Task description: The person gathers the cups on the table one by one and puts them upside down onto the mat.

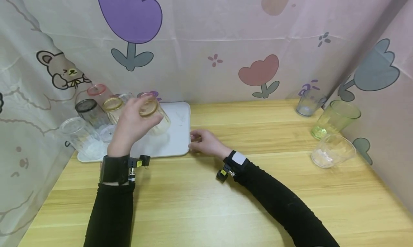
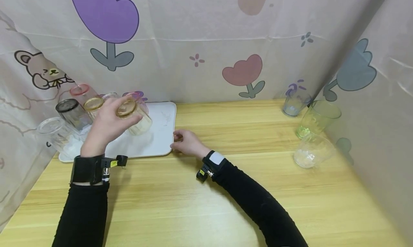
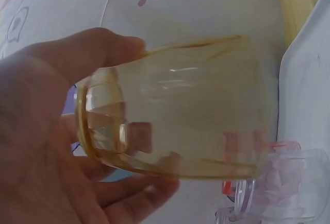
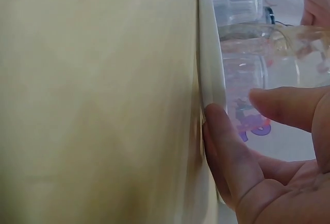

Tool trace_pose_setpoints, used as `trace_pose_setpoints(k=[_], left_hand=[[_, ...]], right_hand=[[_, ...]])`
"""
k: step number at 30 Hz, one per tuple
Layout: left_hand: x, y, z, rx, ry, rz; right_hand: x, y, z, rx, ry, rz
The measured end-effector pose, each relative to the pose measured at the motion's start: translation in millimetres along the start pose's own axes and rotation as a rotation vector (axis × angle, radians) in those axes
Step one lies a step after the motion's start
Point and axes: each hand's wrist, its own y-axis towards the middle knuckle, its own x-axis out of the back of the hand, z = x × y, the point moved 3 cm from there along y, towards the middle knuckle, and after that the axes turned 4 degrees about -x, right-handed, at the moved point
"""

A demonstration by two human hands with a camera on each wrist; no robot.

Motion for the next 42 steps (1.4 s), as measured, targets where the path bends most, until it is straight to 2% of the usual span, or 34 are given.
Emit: trace_pose_setpoints(k=[3, 8, 14, 19, 28, 42], left_hand=[[-0.6, -0.4, 2.6, 0.028, 0.033, 0.076], [-4.7, 1.2, 7.6, 0.036, 0.104, 0.201], [-9.4, -0.5, 13.0, 0.034, 0.156, 0.282], [-11.6, -1.6, 16.4, 0.062, 0.181, 0.337], [-10.7, -1.4, 20.6, 0.081, 0.214, 0.383], [-9.1, -2.3, 30.9, 0.102, 0.208, 0.404]], right_hand=[[0.0, 0.2, -0.8, -0.013, 0.012, 0.002], [-0.2, -0.5, -1.2, -0.021, 0.017, 0.007], [-0.7, -1.2, -0.5, -0.011, 0.002, 0.011], [-1.2, -1.7, 0.2, -0.006, -0.014, 0.003], [-1.1, -2.0, -0.2, -0.013, -0.011, 0.001], [-1.7, -2.0, -0.8, -0.031, 0.011, 0.008]])
